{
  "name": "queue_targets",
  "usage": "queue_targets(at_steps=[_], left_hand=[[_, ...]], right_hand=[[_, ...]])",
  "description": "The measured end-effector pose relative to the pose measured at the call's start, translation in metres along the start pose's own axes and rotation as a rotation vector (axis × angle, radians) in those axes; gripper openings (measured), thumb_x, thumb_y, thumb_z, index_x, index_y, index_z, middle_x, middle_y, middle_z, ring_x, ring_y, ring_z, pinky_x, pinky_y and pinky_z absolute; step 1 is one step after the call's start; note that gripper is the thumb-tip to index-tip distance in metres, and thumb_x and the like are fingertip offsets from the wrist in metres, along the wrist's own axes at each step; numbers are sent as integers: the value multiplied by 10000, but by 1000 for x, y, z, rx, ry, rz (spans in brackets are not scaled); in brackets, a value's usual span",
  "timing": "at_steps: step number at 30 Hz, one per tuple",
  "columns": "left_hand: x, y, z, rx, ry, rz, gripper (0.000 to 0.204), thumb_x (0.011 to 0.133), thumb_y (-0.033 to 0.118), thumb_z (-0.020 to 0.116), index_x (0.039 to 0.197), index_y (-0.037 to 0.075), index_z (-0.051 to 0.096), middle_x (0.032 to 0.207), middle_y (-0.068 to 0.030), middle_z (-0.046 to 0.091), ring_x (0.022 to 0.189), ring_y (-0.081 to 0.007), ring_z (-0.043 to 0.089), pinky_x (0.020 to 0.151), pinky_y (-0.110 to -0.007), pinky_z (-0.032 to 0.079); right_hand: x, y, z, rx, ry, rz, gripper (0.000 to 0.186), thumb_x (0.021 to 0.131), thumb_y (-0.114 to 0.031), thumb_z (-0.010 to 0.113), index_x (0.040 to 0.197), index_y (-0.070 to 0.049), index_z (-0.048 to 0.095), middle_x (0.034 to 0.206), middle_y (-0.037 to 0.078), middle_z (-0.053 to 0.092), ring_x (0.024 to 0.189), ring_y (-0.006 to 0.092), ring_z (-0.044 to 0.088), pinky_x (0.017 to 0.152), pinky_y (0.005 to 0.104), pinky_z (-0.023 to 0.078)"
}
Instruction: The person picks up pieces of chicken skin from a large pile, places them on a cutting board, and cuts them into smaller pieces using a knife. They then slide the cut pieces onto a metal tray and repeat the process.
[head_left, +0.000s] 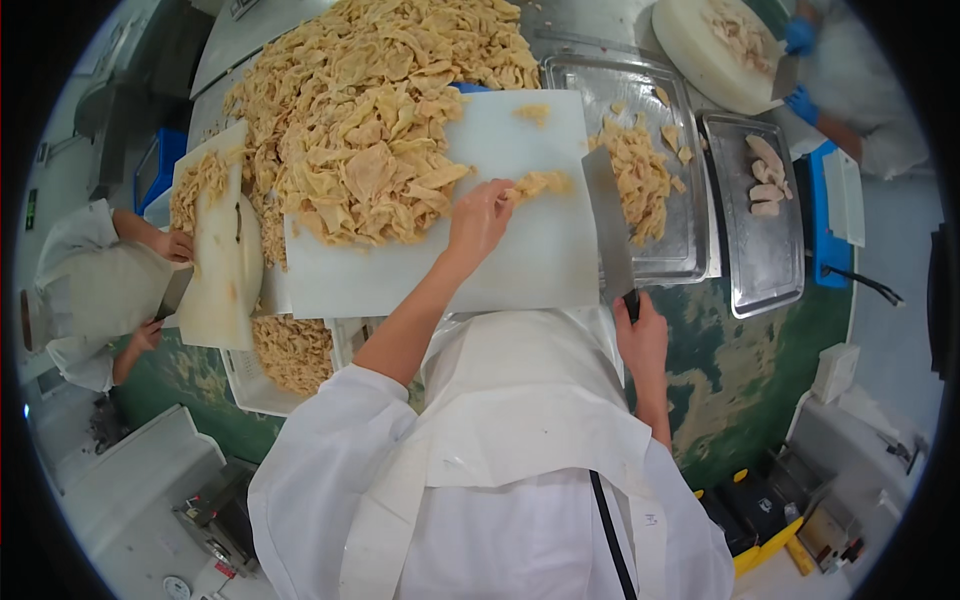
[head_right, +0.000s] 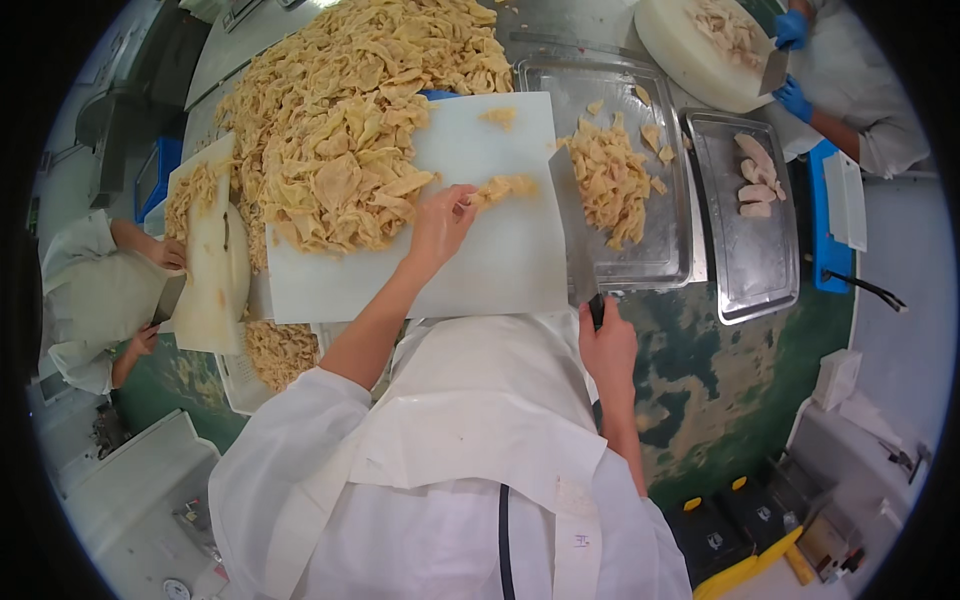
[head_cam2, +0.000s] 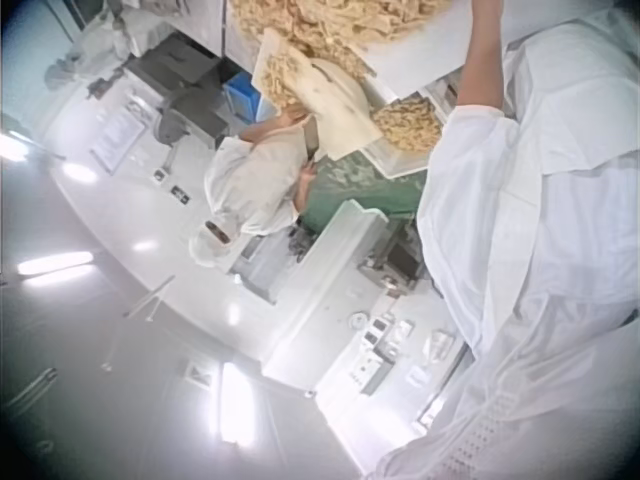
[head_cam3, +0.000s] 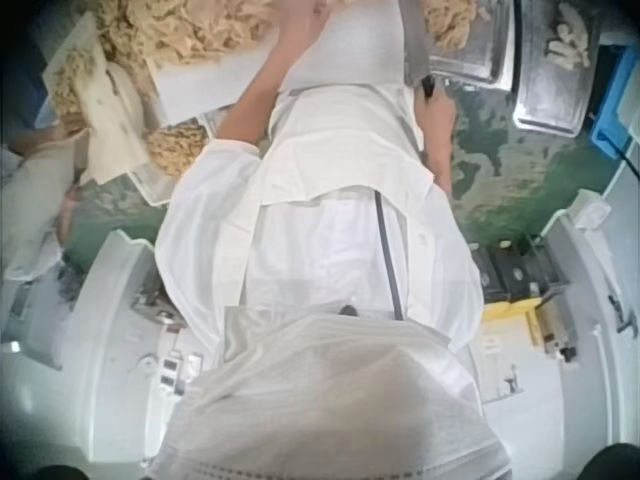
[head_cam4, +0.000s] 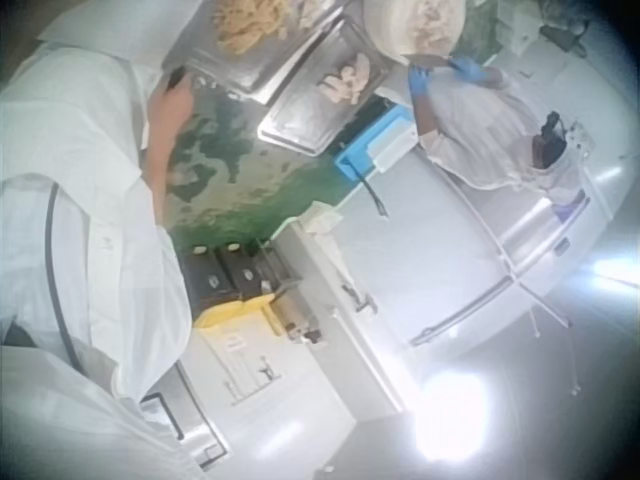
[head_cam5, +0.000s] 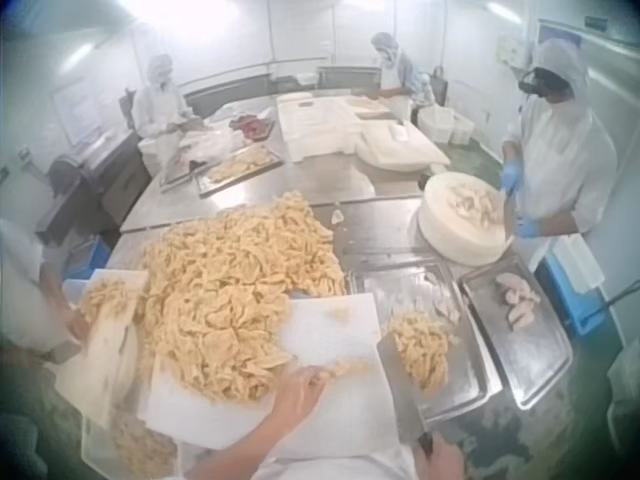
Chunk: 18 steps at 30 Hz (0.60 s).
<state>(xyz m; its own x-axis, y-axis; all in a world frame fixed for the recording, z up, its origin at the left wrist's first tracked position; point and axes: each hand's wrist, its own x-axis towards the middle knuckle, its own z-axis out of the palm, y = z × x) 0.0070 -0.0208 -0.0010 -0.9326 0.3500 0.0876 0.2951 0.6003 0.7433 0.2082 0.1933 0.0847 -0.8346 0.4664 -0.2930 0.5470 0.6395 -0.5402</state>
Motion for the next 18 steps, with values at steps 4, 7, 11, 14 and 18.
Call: queue_targets(at_steps=[4, 7, 11, 14, 18], left_hand=[[5, 17, 0, 123, 287, 266, 252, 809, 91, 699, 1056, 59, 654, 852, -103, 655, 833, -292, 633, 722, -412, 512], [13, 6, 5, 137, 144, 290, 221, 800, 81, 694, 1018, 65, 657, 854, -100, 665, 870, -289, 635, 718, -404, 509], [13, -2, 8, 4, 58, 158, 167, 789, 75, 696, 952, 62, 662, 847, -94, 672, 848, -295, 632, 708, -403, 505], [14, -2, -2, -109, 64, -51, 127, 779, 64, 693, 905, 65, 671, 815, -86, 668, 822, -297, 624, 693, -402, 501], [14, -14, -30, 263, 228, 0, 134, 771, 62, 694, 903, 79, 681, 865, -113, 661, 863, -305, 628, 736, -401, 501]], right_hand=[[-2, -7, -2, -45, 18, -42, 281, 955, -318, 578, 924, -40, 558, 618, 213, 601, 652, 459, 607, 582, 518, 452], [-3, -19, -5, -30, -41, -56, 267, 950, -308, 582, 938, -42, 564, 638, 218, 611, 655, 453, 614, 590, 521, 458], [4, -17, 5, -66, -71, -147, 255, 947, -298, 584, 965, -44, 573, 654, 226, 621, 657, 455, 618, 598, 530, 466], [7, -15, 7, -142, -73, -153, 251, 948, -288, 580, 995, -42, 577, 669, 233, 631, 664, 461, 621, 614, 544, 476], [5, -14, 8, -159, -82, -103, 251, 951, -285, 572, 1016, -42, 575, 677, 237, 638, 677, 471, 623, 630, 553, 483]])
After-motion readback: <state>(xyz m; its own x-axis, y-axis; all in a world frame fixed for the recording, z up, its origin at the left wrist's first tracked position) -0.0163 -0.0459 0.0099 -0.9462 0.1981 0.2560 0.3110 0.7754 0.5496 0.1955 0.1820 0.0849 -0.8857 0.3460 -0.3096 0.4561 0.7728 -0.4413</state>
